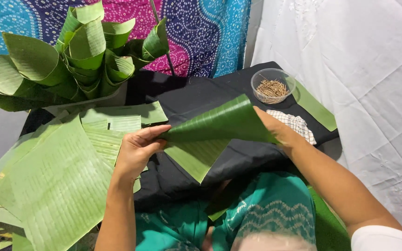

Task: Cleaning banana leaves with a cloth and folding them into cone shapes for food packaging.

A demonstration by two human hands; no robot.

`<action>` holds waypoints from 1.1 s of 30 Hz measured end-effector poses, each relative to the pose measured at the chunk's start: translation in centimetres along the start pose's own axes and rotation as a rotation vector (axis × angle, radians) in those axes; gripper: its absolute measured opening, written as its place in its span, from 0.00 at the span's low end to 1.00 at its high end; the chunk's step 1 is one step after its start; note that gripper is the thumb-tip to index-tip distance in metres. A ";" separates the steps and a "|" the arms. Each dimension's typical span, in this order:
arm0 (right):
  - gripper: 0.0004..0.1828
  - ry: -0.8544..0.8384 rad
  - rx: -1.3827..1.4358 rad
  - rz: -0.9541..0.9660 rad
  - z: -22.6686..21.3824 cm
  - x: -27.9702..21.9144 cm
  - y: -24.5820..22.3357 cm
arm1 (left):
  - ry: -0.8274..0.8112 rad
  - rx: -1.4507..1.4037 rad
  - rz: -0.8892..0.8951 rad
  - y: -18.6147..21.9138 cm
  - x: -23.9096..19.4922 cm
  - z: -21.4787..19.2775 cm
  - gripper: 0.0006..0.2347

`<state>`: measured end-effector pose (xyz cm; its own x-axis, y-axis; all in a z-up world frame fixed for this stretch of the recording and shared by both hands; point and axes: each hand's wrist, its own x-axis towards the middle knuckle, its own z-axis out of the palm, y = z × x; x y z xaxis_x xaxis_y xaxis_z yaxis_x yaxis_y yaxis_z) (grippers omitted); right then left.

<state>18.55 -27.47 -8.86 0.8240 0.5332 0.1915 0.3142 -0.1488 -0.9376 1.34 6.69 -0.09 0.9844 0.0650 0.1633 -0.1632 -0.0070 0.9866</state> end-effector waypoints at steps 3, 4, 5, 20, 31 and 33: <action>0.12 0.065 0.032 -0.057 0.7 -1.1 1.5 | 0.053 -0.095 -0.013 -1.1 0.1 -0.5 0.17; 0.13 0.087 0.043 -0.076 0.9 -1.5 1.9 | 0.053 -0.094 -0.014 -0.9 0.0 0.1 0.17; 0.14 0.110 0.054 -0.095 1.2 -1.9 2.3 | 0.075 -0.259 0.021 -0.7 -0.1 0.6 0.19; 0.10 0.281 -0.179 -0.640 4.5 -5.6 -6.1 | 0.270 -0.524 -0.328 -5.6 1.2 5.2 0.18; 0.12 0.340 -0.102 -0.665 6.5 -5.5 -6.5 | 0.202 -0.767 -0.039 -6.0 0.8 7.5 0.20; 0.13 0.318 -0.140 -0.696 6.0 -5.7 -6.8 | 0.287 -0.576 -0.050 -7.7 1.3 6.6 0.14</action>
<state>8.93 -24.50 -5.31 0.5044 0.2808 0.8165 0.8479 0.0175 -0.5298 4.35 0.25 -7.46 0.9481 0.3166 0.0307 -0.2050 0.5344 0.8200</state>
